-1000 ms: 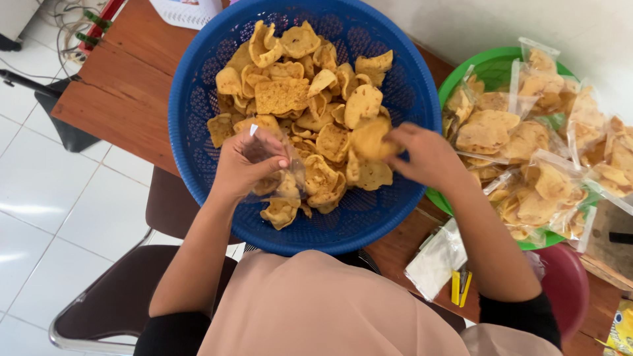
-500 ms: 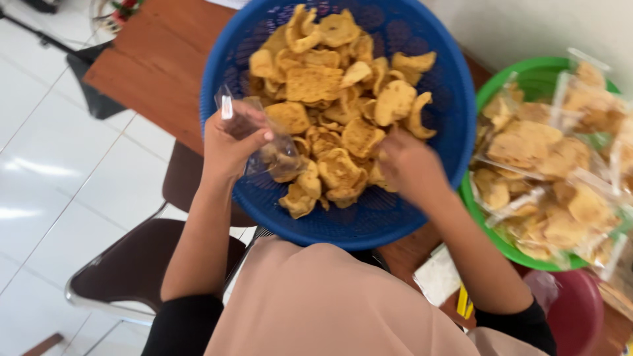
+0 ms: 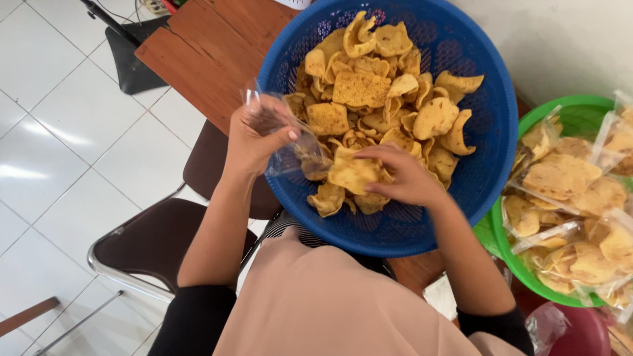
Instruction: The person packs fried snacks from a blue basket into clear plastic bags, seals them, and places them into a green basket. The person uses a yellow handheld sealer to close each bag after filling it.
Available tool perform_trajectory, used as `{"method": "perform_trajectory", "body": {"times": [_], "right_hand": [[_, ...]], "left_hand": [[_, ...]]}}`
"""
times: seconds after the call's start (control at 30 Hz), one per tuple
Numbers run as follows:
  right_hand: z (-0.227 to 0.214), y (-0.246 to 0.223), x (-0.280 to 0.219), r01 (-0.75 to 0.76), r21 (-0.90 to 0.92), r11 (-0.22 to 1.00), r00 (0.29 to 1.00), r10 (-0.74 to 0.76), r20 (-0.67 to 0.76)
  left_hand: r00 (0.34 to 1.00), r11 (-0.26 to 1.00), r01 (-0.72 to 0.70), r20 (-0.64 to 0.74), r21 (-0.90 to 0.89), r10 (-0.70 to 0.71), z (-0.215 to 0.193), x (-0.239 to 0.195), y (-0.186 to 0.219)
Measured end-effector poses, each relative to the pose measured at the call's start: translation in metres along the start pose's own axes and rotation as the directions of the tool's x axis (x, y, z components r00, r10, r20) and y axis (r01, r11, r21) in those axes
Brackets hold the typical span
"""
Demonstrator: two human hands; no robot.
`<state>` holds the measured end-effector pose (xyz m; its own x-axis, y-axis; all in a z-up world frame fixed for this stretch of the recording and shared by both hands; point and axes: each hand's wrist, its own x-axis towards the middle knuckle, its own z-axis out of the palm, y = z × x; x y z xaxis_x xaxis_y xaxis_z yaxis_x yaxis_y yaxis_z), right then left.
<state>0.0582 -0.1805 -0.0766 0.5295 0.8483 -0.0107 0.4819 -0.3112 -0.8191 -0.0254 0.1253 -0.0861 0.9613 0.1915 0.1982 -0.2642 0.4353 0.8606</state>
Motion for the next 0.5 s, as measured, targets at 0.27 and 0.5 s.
{"method": "perform_trajectory", "body": {"times": [0.27, 0.5], "right_hand": [[-0.09, -0.07, -0.055, -0.121, 0.289, 0.949, 0.971, 0.174, -0.166], [-0.124, -0.118, -0.062, 0.04, 0.079, 0.996, 0.975, -0.022, -0.223]], "left_hand": [[0.889, 0.915, 0.25, 0.299, 0.316, -0.346, 0.041, 0.015, -0.009], [0.798, 0.89, 0.092, 0.501, 0.447, -0.334, 0.082, 0.021, -0.033]]}}
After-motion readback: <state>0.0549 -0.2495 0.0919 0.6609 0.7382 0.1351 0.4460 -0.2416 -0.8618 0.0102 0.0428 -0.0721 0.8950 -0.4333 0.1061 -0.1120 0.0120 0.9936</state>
